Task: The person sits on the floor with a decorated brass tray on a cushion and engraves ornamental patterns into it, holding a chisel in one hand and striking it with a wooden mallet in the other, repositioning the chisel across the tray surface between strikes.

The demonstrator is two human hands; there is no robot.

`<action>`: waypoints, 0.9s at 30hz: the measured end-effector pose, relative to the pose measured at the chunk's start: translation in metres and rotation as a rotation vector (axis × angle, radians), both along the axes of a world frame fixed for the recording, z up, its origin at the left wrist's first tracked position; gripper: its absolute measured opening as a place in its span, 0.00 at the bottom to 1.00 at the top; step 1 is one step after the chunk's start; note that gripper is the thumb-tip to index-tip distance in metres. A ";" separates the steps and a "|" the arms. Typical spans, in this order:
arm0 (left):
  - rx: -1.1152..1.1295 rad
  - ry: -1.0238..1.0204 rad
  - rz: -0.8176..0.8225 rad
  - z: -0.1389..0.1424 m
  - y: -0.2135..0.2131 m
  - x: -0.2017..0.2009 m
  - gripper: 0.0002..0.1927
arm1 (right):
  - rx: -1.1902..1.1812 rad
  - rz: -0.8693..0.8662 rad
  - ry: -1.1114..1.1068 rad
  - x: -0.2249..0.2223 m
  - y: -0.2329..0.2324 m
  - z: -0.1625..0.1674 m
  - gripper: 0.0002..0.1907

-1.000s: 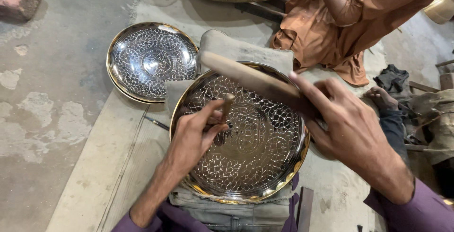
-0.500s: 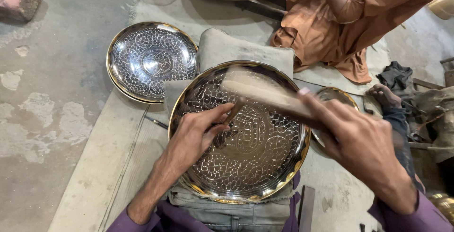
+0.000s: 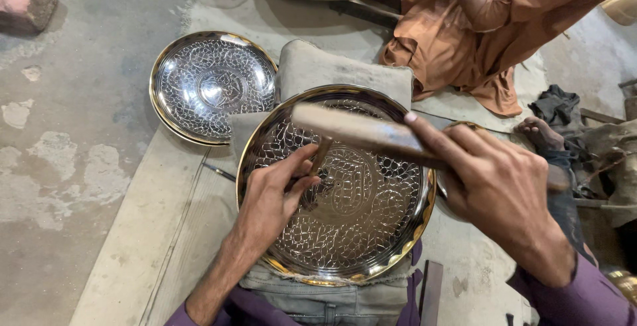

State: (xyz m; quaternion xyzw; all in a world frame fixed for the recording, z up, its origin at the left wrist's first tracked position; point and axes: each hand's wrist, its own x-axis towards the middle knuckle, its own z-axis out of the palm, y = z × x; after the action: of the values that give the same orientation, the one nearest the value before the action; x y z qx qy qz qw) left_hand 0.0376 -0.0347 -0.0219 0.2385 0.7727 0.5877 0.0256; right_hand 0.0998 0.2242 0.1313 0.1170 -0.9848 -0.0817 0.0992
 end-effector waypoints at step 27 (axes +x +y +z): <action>0.061 -0.045 0.088 -0.002 0.000 0.016 0.27 | -0.163 0.017 -0.041 0.001 0.017 0.011 0.39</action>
State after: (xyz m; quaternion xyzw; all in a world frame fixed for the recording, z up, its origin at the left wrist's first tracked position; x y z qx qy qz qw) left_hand 0.0531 -0.0343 -0.0241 0.1915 0.7634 0.6168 0.0099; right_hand 0.1008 0.2411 0.1426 0.1187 -0.9890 0.0019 0.0887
